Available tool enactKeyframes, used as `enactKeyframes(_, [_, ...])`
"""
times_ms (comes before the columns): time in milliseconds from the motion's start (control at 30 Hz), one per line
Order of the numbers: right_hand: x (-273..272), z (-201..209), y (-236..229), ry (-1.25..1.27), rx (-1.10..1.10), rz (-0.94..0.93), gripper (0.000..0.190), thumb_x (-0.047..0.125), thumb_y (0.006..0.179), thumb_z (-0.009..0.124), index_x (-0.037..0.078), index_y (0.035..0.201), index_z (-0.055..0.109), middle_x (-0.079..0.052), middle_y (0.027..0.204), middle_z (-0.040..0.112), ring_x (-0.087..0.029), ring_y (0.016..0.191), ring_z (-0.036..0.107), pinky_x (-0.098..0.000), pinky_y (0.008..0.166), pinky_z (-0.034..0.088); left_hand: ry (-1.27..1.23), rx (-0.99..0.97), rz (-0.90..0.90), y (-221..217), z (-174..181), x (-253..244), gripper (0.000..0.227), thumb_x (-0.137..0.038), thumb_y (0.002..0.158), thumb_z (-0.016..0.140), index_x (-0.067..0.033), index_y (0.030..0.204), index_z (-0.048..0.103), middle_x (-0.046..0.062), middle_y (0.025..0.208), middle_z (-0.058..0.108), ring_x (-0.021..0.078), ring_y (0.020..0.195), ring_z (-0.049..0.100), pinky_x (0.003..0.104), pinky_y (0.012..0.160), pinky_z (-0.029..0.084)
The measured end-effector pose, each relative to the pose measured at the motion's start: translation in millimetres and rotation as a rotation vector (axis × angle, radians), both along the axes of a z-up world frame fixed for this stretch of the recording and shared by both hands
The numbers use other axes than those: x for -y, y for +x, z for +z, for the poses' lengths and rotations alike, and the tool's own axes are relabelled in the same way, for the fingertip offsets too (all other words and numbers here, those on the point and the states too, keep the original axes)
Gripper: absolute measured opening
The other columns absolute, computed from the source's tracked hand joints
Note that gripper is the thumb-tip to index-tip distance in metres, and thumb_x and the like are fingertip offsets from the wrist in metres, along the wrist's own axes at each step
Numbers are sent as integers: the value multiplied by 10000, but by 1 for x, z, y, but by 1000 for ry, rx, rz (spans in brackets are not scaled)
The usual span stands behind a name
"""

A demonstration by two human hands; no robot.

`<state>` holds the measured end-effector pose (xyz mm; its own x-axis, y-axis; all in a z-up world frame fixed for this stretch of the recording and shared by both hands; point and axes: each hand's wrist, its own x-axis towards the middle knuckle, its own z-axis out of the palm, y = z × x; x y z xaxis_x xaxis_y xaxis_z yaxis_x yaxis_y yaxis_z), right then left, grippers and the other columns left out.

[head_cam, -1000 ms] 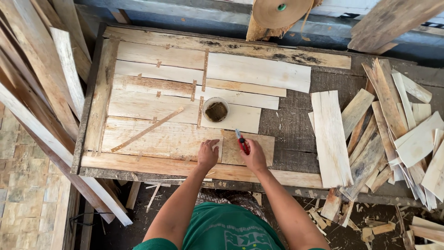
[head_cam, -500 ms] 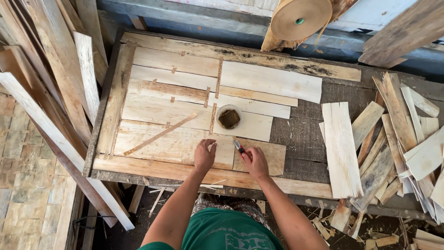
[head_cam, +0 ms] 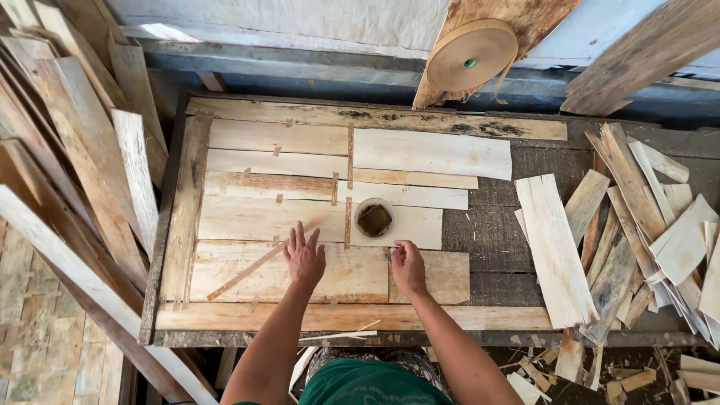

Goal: Applying and trimming thin strips of wood veneer on a surface to create a pattern.

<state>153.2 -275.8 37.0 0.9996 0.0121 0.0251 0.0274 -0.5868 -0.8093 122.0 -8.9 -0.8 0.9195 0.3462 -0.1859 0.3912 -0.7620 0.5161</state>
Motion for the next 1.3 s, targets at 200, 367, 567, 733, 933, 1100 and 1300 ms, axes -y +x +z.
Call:
enactKeyframes(200, [-7, -4, 8, 40, -47, -75, 232, 190, 977, 651, 33, 1147, 650, -51, 840, 671, -145, 724, 640, -314, 678, 553, 48, -57, -85, -1, -20, -8, 580, -314, 997, 534, -239, 1559, 407, 40, 1714, 152, 271, 1582, 129, 590, 1237, 112])
enactKeyframes(367, [-9, 3, 10, 39, -163, -101, 263, 220, 989, 632, 36, 1176, 645, -45, 892, 662, -148, 779, 641, -324, 707, 555, 58, -50, -89, 5, -27, -11, 692, -294, 983, 513, -134, 1612, 273, 21, 1703, 178, 248, 1564, 142, 572, 1233, 113])
enactKeyframes(567, [-8, -2, 14, 38, -211, -126, 354, 280, 1012, 622, 36, 1267, 598, -62, 940, 658, -155, 834, 635, -329, 755, 556, 115, -88, -106, 11, -12, -8, 595, -278, 1039, 450, -141, 1599, 304, -11, 1682, 267, 199, 1557, 204, 563, 1242, 107])
enactKeyframes(733, [-27, 16, 36, 62, -337, -195, 517, 317, 1032, 592, 65, 1460, 446, -23, 1012, 601, -124, 842, 614, -322, 719, 565, 187, -42, -204, 15, -7, 10, 494, -277, 1053, 399, -185, 1537, 418, -45, 1590, 446, 94, 1454, 388, 526, 1234, 159])
enactKeyframes(933, [-36, -16, 53, 340, -457, -174, 520, 214, 1022, 529, 97, 1522, 449, -43, 897, 615, -124, 667, 599, -294, 568, 519, -30, 244, -150, 5, 40, 35, 303, -195, 1031, 542, -172, 1291, 698, -17, 1274, 729, 131, 1054, 711, 433, 1084, 368])
enactKeyframes(1100, [-25, -24, 58, 313, -404, -229, 409, 160, 1005, 584, 54, 1400, 590, -32, 915, 657, -109, 670, 671, -280, 559, 525, -210, 454, -146, 2, 52, 52, 181, -110, 959, 630, -147, 1081, 758, 38, 1068, 776, 244, 944, 705, 384, 934, 450])
enactKeyframes(1300, [23, -27, 57, 311, -263, -230, 386, 118, 970, 638, 18, 1343, 630, -51, 917, 644, -113, 657, 679, -274, 564, 544, -345, 361, -118, 6, 79, 89, 213, -120, 948, 622, -77, 1153, 662, 58, 985, 772, 262, 910, 703, 418, 898, 452])
